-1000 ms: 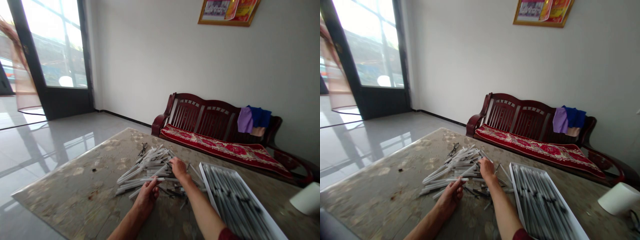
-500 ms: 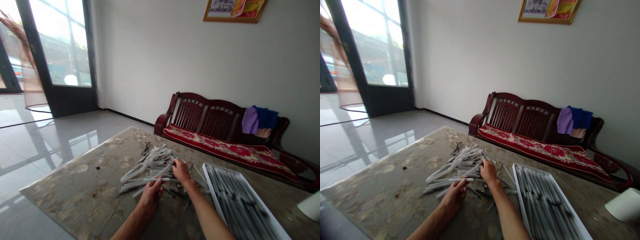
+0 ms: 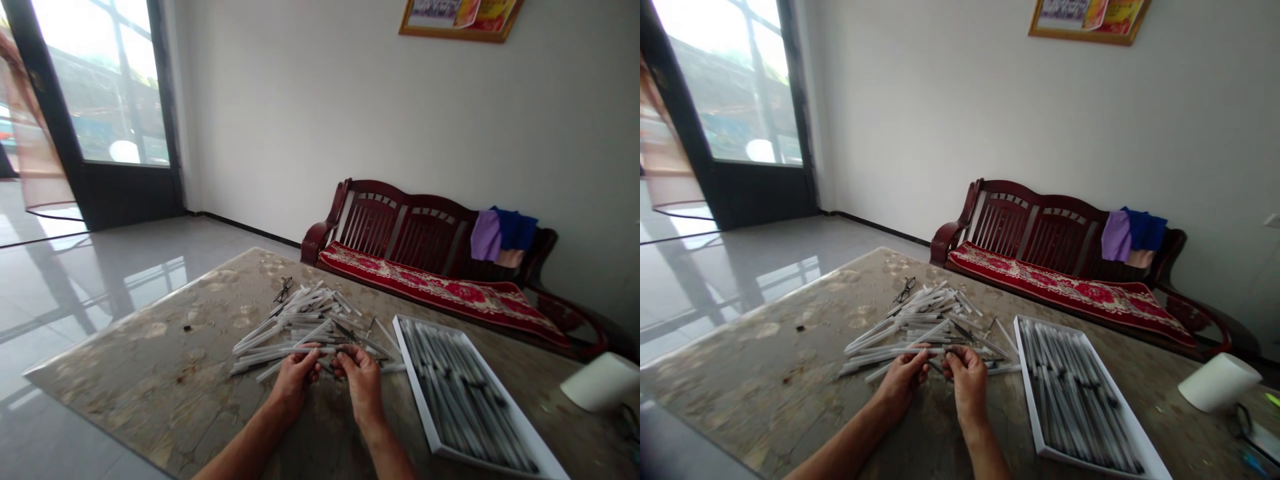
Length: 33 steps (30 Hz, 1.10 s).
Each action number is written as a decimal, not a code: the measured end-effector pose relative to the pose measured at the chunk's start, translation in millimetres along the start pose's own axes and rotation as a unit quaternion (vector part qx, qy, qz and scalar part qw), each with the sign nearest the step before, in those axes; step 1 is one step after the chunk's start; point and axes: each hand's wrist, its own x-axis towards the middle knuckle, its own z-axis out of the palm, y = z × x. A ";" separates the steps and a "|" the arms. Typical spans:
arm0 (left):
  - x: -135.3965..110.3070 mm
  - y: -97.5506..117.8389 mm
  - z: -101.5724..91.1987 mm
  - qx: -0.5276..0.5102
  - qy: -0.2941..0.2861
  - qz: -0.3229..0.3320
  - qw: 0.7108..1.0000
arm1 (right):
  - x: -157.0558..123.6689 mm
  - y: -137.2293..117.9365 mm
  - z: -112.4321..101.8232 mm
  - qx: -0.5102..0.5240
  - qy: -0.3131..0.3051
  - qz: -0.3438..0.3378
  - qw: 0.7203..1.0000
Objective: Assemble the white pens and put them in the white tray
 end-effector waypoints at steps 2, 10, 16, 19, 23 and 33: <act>0.0 -0.7 -0.5 0.005 -0.001 0.003 1.000 | 1.5 1.4 0.8 -0.001 0.003 -0.006 1.000; 2.0 -3.2 -2.3 0.015 0.001 0.002 1.000 | 2.0 8.6 -3.2 -0.045 0.020 -0.040 0.998; 2.1 -4.4 -2.5 0.024 -0.005 0.005 1.000 | 1.3 11.1 -3.9 -0.056 0.023 -0.044 0.997; 1.2 -5.2 -2.2 0.036 -0.006 0.016 0.999 | 0.1 12.9 -6.4 -0.075 0.021 -0.059 0.995; 1.6 -7.2 -3.4 0.052 -0.013 0.025 0.998 | -1.3 14.1 -13.2 -0.154 0.009 -0.126 0.980; -6.0 -7.1 -1.9 0.104 -0.034 0.046 0.993 | -11.7 11.7 -16.1 -0.325 -0.019 -0.229 0.918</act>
